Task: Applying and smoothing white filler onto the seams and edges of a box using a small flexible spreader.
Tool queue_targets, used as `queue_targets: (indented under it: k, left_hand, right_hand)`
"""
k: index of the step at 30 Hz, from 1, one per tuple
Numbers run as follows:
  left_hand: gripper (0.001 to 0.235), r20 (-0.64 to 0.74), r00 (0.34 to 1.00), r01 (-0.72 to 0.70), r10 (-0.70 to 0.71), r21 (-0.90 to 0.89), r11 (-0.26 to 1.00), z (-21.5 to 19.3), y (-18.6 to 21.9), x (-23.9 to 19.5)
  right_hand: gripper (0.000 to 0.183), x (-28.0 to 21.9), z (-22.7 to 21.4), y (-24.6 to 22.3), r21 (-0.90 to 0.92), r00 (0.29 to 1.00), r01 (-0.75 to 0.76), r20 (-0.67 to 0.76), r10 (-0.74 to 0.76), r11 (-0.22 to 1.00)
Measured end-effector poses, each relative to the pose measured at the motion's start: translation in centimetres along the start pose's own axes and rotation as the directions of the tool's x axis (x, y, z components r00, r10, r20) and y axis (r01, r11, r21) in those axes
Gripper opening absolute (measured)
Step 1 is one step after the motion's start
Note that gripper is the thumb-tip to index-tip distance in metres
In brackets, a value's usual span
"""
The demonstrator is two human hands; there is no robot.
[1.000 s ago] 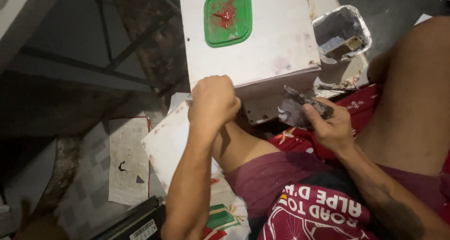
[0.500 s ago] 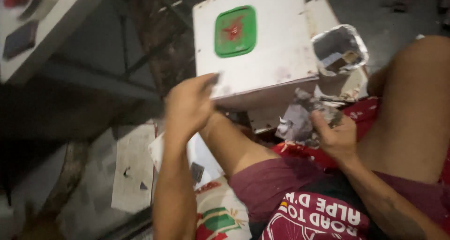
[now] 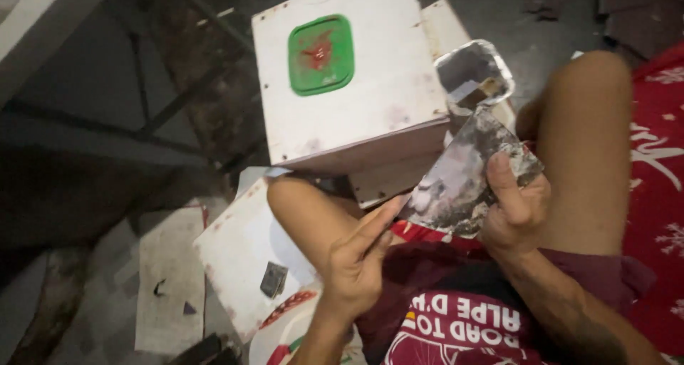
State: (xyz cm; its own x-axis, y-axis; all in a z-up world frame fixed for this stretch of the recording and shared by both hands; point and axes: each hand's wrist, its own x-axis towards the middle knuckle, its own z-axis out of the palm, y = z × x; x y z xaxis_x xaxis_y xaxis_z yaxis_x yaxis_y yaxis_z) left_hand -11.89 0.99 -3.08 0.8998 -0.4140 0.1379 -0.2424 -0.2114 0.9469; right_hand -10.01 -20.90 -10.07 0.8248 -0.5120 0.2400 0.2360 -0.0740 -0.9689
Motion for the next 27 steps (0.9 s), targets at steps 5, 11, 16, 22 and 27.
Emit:
queue_targets:
  k: [5,11,16,22,27]
  left_hand:
    - [0.065,0.095,0.995,-0.029,-0.009,0.392,0.920,-3.2,0.7,1.0]
    - [0.070,0.087,0.979,-0.184,0.185,0.770,0.611,-2.8,3.8,1.7]
    - [0.052,0.249,0.953,-0.304,0.175,0.783,0.542,-0.8,2.9,2.4]
    - [0.068,0.374,0.927,-0.333,-0.005,0.830,0.448,-5.7,-1.3,1.9]
    - [0.038,0.021,0.990,-0.109,0.143,0.756,0.646,-14.6,0.0,3.7]
  right_hand:
    - [0.036,-1.2,0.4,-1.4,0.010,0.939,-0.342,-0.033,0.343,0.939]
    - [0.031,-1.3,1.0,-2.4,-0.050,0.989,-0.138,-0.066,0.134,0.989]
    - [0.028,-1.7,1.3,-1.9,-0.019,0.993,-0.099,-0.069,0.098,0.995]
    - [0.034,0.6,-0.9,2.5,-0.287,0.979,0.200,0.018,-0.203,0.937]
    - [0.030,-0.9,-1.1,3.7,-0.243,0.980,-0.197,-0.071,0.185,0.950]
